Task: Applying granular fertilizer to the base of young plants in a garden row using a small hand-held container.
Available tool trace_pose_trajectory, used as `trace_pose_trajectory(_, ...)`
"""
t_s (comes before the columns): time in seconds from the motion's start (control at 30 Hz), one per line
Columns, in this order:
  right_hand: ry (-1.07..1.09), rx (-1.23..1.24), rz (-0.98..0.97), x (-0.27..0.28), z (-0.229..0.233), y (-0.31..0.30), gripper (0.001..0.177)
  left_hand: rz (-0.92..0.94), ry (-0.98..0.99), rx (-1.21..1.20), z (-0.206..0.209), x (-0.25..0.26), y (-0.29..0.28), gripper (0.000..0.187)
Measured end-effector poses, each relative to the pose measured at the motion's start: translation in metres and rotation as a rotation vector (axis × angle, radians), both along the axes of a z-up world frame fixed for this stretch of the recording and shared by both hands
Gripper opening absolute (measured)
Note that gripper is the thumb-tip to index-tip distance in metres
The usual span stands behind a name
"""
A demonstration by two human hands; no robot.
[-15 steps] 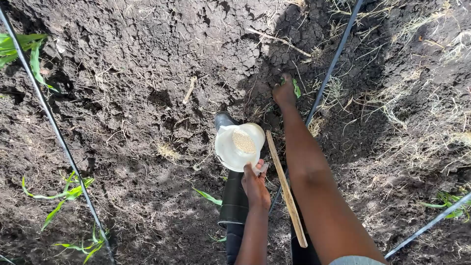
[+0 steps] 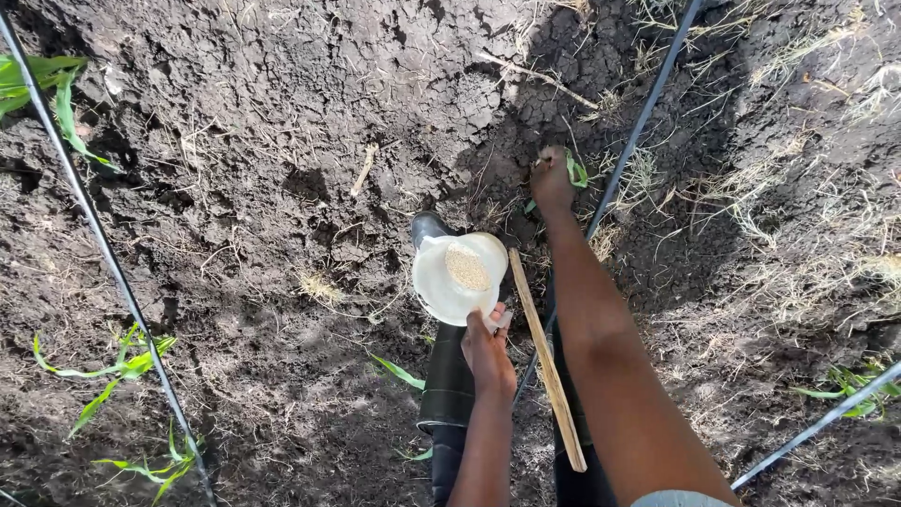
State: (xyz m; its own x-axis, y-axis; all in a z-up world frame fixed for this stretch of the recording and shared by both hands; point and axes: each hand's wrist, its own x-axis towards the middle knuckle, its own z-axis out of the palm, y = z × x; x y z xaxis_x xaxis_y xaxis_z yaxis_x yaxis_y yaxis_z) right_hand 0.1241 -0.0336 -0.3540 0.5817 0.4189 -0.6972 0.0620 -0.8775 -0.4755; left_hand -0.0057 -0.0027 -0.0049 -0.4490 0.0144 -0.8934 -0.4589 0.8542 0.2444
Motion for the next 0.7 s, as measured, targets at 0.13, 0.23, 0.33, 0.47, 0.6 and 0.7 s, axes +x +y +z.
trace_pose_trajectory(0.13,-0.365,0.206,0.001,-0.025,0.049,0.003,0.019,-0.005,0.005,0.009,-0.001,-0.001,0.003,0.033)
trace_pose_trajectory(0.23,-0.272,0.307,0.045,-0.052,0.076,-0.042,0.015,-0.054,0.000,-0.008,-0.008,-0.009,-0.005,0.035)
trace_pose_trajectory(0.33,-0.410,0.063,0.168,-0.074,0.110,-0.104,0.034,-0.065,0.003,0.025,-0.015,-0.020,-0.014,0.036)
trace_pose_trajectory(0.47,0.198,-0.424,0.303,-0.114,0.143,-0.190,0.071,-0.056,0.030,0.001,-0.021,-0.028,-0.012,0.036)
trace_pose_trajectory(0.6,0.424,-0.471,0.052,-0.129,0.197,-0.194,0.068,-0.024,0.049,0.024,-0.026,-0.038,-0.016,0.036)
trace_pose_trajectory(0.7,0.385,-0.354,-0.079,-0.096,0.202,-0.180,0.068,-0.048,0.057,-0.001,-0.030,-0.038,-0.016,0.034)
